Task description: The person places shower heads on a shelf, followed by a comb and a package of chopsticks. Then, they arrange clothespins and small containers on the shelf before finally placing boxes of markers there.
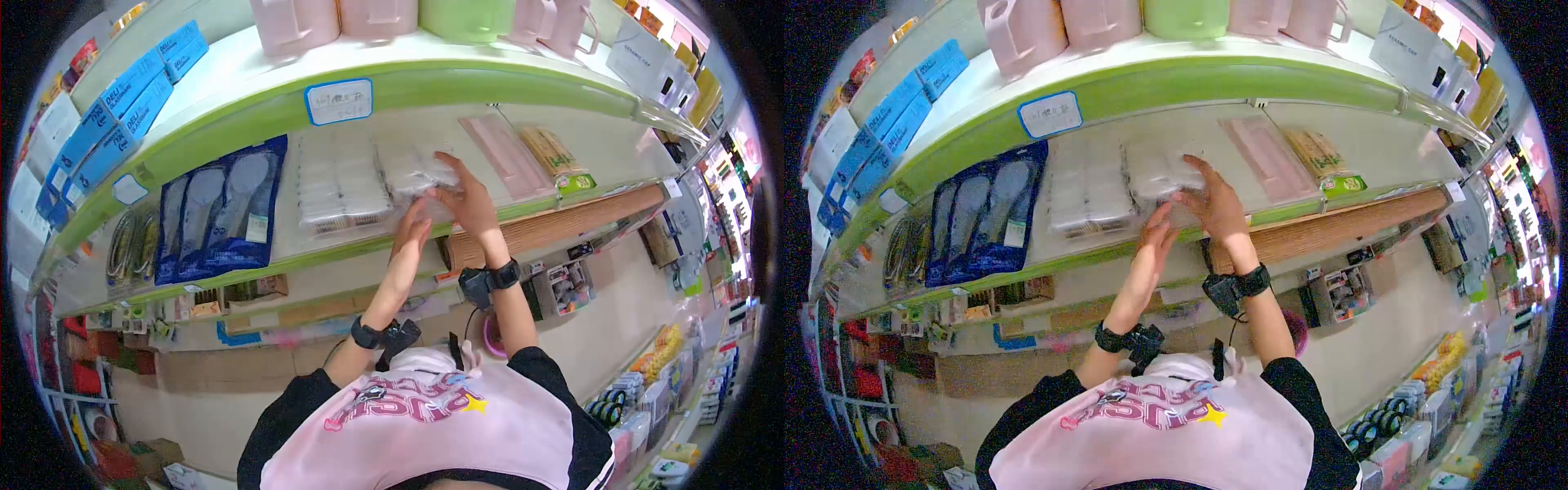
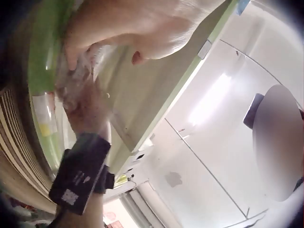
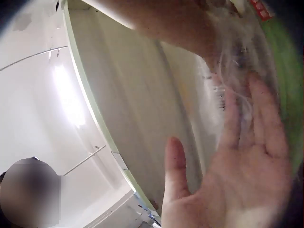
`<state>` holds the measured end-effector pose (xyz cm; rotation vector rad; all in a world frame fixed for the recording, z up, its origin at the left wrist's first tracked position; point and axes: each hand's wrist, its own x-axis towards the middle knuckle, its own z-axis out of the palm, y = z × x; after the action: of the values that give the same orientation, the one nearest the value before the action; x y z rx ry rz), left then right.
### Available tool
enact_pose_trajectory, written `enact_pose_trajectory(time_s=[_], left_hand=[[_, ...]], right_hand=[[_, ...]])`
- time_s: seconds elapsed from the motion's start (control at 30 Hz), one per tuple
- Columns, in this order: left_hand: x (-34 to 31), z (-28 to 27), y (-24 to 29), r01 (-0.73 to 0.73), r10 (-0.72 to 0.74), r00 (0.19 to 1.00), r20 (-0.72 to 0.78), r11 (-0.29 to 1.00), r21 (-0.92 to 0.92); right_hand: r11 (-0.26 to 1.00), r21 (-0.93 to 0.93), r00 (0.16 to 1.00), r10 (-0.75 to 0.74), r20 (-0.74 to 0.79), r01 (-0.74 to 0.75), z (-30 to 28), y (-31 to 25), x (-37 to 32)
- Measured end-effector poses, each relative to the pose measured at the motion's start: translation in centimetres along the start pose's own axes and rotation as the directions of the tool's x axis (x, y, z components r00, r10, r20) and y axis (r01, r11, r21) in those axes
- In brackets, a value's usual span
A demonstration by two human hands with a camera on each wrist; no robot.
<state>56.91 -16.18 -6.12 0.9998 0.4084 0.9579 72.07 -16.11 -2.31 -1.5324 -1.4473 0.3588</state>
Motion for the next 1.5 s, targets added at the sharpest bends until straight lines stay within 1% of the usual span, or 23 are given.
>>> enact_pose_trajectory(time_s=[0.1, 0.2, 0.27, 0.4, 0.47, 0.6, 0.67, 0.7, 0.73, 0.77, 0.8, 0.87, 0.93, 1.0, 1.03, 1.07, 1.1, 1.13, 1.2, 1.23, 1.3, 1.47, 1.5], left_hand=[[1.7, -0.2, -0.2, -0.04, 0.041, 0.998, 0.037, 0.999, -0.029], [3.4, 0.0, -0.8, -0.082, 0.09, 0.994, -0.064, 0.989, 0.119], [4.6, 0.2, -0.1, 0.028, 0.028, 0.993, -0.118, 0.893, 0.449], [5.0, 0.9, 0.5, 0.009, 0.061, 0.989, -0.134, 0.883, 0.47], [5.5, 0.7, -0.5, -0.059, 0.177, 0.97, -0.168, 0.838, 0.543], [4.3, -1.5, -3.2, -0.122, 0.21, 0.968, -0.136, 0.87, 0.478], [0.8, 0.3, 0.3, 0.087, -0.074, 0.99, -0.116, 0.989, 0.116], [-0.2, 0.5, 1.2, 0.083, -0.068, 0.989, -0.128, 0.99, 0.117], [-1.2, 0.5, 2.0, 0.1, -0.102, 0.99, -0.1, 0.995, -0.024], [-1.9, 0.5, 2.6, 0.119, -0.131, 0.989, -0.063, 0.979, -0.164], [-2.4, 0.4, 3.2, 0.12, -0.133, 0.989, -0.071, 0.979, -0.164], [-3.4, 0.5, 4.0, 0.124, -0.113, 0.986, -0.121, 0.988, 0.09], [-4.1, 0.9, 4.6, 0.168, -0.154, 0.972, -0.177, 0.983, 0.069], [-4.8, 1.4, 5.3, -0.004, 0.056, 0.983, -0.177, 0.96, 0.279], [-5.1, 1.5, 5.8, 0.008, 0.048, 0.982, -0.185, 0.958, 0.286], [-5.0, 1.6, 6.4, -0.094, 0.223, 0.965, -0.141, 0.79, 0.606], [-4.7, 1.7, 7.0, -0.172, 0.369, 0.929, -0.033, 0.508, 0.844], [-4.0, 1.9, 7.4, -0.167, 0.368, 0.929, -0.034, 0.5, 0.85], [-2.3, 2.5, 8.0, -0.264, 0.496, 0.846, 0.196, 0.069, 0.962], [-1.5, 2.3, 8.0, -0.264, 0.496, 0.846, 0.197, 0.068, 0.962], [0.0, 1.2, 7.2, -0.301, 0.435, 0.84, 0.325, -0.126, 0.945], [1.5, -1.9, 4.6, -0.336, 0.419, 0.808, 0.414, -0.249, 0.908], [1.3, -2.0, 4.3, -0.34, 0.467, 0.778, 0.421, -0.252, 0.906]], right_hand=[[0.997, -0.055, 0.993, -0.061, -0.103, 0.056, 0.4, -0.2, 0.8], [0.995, -0.087, 0.989, -0.058, -0.137, 0.046, 1.0, -0.6, 2.0], [0.994, -0.109, 0.994, 0.015, -0.11, -0.027, 1.3, -0.2, 3.3], [0.995, -0.033, 0.992, -0.096, -0.087, 0.093, 1.4, 1.0, 4.7], [0.993, -0.07, 0.994, -0.095, -0.061, 0.091, 1.3, 1.4, 5.2], [0.983, -0.179, 0.999, -0.052, -0.011, 0.049, 0.3, 1.3, 3.7], [0.882, -0.444, 0.983, 0.097, -0.153, -0.157, -1.2, 0.2, 2.1], [0.886, -0.457, 0.973, -0.034, -0.23, -0.077, -2.0, 0.1, 1.3], [0.89, -0.451, 0.976, -0.034, -0.217, -0.069, -2.7, 0.2, 0.6], [0.92, -0.361, 0.983, 0.109, -0.149, -0.156, -3.4, 0.4, 0.1], [0.926, -0.276, 0.967, 0.247, -0.069, -0.256, -3.7, 0.6, -0.2], [0.923, -0.317, 0.976, 0.213, -0.052, -0.218, -3.9, 0.9, -0.9], [0.92, -0.35, 0.984, 0.175, -0.038, -0.177, -3.9, 1.3, -1.2], [0.947, -0.226, 0.958, 0.175, -0.228, -0.227, -4.1, 1.8, -1.6], [0.958, -0.184, 0.961, 0.179, -0.211, -0.219, -4.3, 1.7, -1.8], [0.958, -0.174, 0.96, 0.19, -0.204, -0.227, -3.8, 1.4, -2.1], [0.977, -0.18, 0.952, 0.059, -0.299, -0.117, -3.2, 0.6, -2.1], [0.98, -0.197, 0.916, -0.074, -0.393, -0.005, -2.7, 0.2, -2.0], [0.975, -0.215, 0.935, -0.128, -0.33, 0.057, -1.9, 1.6, -1.6], [0.963, -0.24, 0.947, -0.185, -0.262, 0.122, -1.9, 2.1, -1.5], [0.944, -0.302, 0.94, -0.218, -0.263, 0.134, -2.3, 1.9, -1.8], [0.901, -0.421, 0.929, -0.238, -0.285, 0.102, -3.1, 0.4, -3.8], [0.952, -0.294, 0.865, -0.218, -0.452, 0.086, -2.5, -0.6, -4.3]])
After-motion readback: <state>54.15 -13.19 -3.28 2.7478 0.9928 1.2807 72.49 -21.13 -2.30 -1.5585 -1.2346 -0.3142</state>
